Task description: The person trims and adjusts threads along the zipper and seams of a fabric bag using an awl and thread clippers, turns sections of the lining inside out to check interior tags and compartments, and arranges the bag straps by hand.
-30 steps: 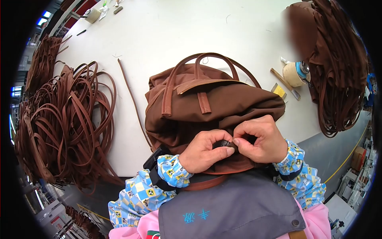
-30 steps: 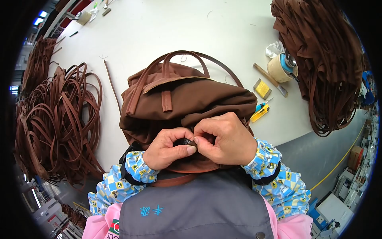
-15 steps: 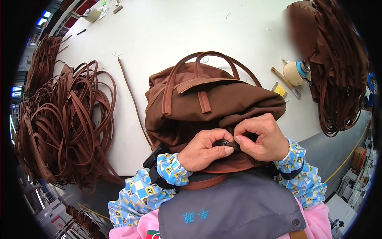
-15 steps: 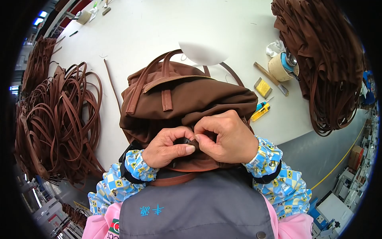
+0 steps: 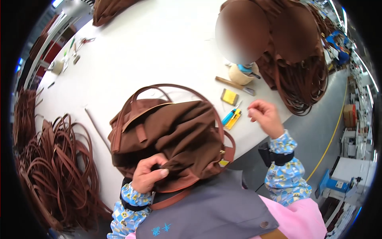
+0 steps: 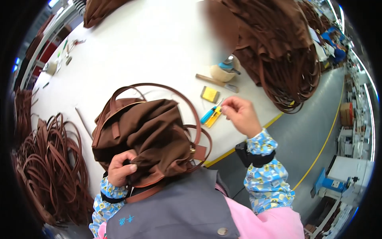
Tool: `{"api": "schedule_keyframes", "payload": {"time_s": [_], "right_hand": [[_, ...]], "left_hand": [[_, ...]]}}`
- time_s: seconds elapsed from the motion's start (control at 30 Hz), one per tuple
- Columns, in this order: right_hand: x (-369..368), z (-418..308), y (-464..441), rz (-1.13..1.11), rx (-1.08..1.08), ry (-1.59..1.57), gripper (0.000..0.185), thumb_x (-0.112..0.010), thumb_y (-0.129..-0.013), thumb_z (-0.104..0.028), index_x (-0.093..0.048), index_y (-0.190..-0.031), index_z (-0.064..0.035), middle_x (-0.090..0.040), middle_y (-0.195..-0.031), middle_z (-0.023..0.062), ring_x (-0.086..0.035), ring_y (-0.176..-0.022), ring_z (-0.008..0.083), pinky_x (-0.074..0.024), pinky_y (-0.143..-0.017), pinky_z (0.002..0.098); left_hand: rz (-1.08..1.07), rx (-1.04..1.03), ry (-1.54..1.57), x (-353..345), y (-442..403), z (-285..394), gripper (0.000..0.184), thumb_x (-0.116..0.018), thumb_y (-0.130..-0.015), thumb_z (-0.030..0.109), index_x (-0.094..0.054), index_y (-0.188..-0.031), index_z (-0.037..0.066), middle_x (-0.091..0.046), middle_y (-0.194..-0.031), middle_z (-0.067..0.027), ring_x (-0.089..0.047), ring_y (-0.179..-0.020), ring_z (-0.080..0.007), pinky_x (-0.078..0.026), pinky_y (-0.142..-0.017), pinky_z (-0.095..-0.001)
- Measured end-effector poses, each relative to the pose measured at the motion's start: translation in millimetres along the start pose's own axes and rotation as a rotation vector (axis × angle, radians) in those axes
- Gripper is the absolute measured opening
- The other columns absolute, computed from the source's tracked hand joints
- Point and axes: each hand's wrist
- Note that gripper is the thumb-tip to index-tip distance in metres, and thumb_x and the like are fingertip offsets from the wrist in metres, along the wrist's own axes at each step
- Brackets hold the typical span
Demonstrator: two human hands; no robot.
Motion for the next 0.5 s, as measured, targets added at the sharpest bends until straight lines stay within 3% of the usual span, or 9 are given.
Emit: {"api": "schedule_keyframes", "payload": {"time_s": [0.13, 0.2, 0.23, 0.3, 0.4, 0.43, 0.5], "right_hand": [[-4.0, 62.3, 5.0, 0.052, -0.073, 0.134, 0.009, -0.059, -0.078, -0.007, -0.059, -0.079, 0.0010, -0.059, -0.066, 0.0034, -0.055, -0.060, 0.0086, -0.0444, -0.054, 0.0224], [-10.2, 73.3, 3.7, 0.126, -0.099, 0.409, 0.011, -0.059, -0.076, -0.013, -0.061, -0.080, -0.0026, -0.062, -0.067, 0.0079, -0.058, -0.058, 0.0161, -0.0463, -0.055, 0.0281], [-12.2, 69.9, 2.1, 0.137, -0.097, 0.403, 0.011, -0.059, -0.076, -0.013, -0.061, -0.080, -0.0026, -0.062, -0.067, 0.0079, -0.058, -0.058, 0.0161, -0.0463, -0.055, 0.0281], [-17.6, 60.7, -5.8, 0.117, -0.136, 0.623, 0.016, -0.057, -0.076, -0.021, -0.064, -0.083, -0.0087, -0.063, -0.071, 0.0102, -0.060, -0.065, 0.0252, -0.0483, -0.061, 0.0349], [-35.2, 59.6, -17.2, 0.073, -0.031, 0.825, 0.017, -0.057, -0.076, -0.026, -0.064, -0.084, -0.0121, -0.062, -0.069, 0.0116, -0.060, -0.064, 0.0263, -0.0477, -0.059, 0.0350], [-43.8, 54.9, -20.0, 0.027, -0.107, 0.903, 0.023, -0.055, -0.076, -0.034, -0.064, -0.084, -0.0145, -0.063, -0.074, 0.0125, -0.061, -0.074, 0.0306, -0.0479, -0.065, 0.0412], [-54.4, 60.3, -24.6, -0.005, -0.119, 1.016, 0.023, -0.056, -0.076, -0.034, -0.064, -0.084, -0.0144, -0.063, -0.076, 0.0125, -0.061, -0.076, 0.0310, -0.0479, -0.066, 0.0419]], "left_hand": [[0.054, -0.051, -0.012, 14.4, 10.4, -0.7, 0.013, -0.061, -0.073, 0.012, -0.054, -0.076, 0.001, -0.050, -0.076, -0.0023, -0.046, -0.070, -0.0098, -0.035, -0.063, -0.0213], [0.075, -0.083, -0.018, 20.3, 15.6, 1.9, 0.017, -0.063, -0.072, 0.015, -0.054, -0.076, 0.001, -0.051, -0.076, -0.0028, -0.046, -0.070, -0.0101, -0.036, -0.065, -0.0212], [0.097, -0.087, -0.025, 21.7, 18.8, 4.3, 0.018, -0.063, -0.071, 0.015, -0.054, -0.076, 0.001, -0.051, -0.076, -0.0032, -0.047, -0.070, -0.0103, -0.036, -0.066, -0.0213], [0.113, -0.092, -0.018, 22.7, 23.4, 5.1, 0.017, -0.062, -0.071, 0.015, -0.054, -0.076, 0.001, -0.050, -0.076, -0.0030, -0.047, -0.070, -0.0103, -0.036, -0.066, -0.0212], [0.151, -0.071, -0.017, 19.3, 26.3, 7.0, 0.016, -0.061, -0.071, 0.014, -0.054, -0.076, 0.001, -0.049, -0.075, -0.0021, -0.047, -0.069, -0.0100, -0.037, -0.064, -0.0208], [0.150, -0.082, -0.040, 15.9, 23.8, 5.8, 0.015, -0.061, -0.072, 0.014, -0.054, -0.077, 0.001, -0.049, -0.074, -0.0016, -0.046, -0.067, -0.0097, -0.037, -0.063, -0.0205], [0.159, -0.031, -0.067, 9.1, 22.5, 9.0, 0.012, -0.059, -0.074, 0.013, -0.054, -0.076, 0.002, -0.049, -0.075, -0.0002, -0.046, -0.068, -0.0081, -0.037, -0.064, -0.0202]]}}
Point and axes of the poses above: each hand's wrist, its own y-axis away from the middle knuckle, its own x-axis out of the back of the hand, z = x × y
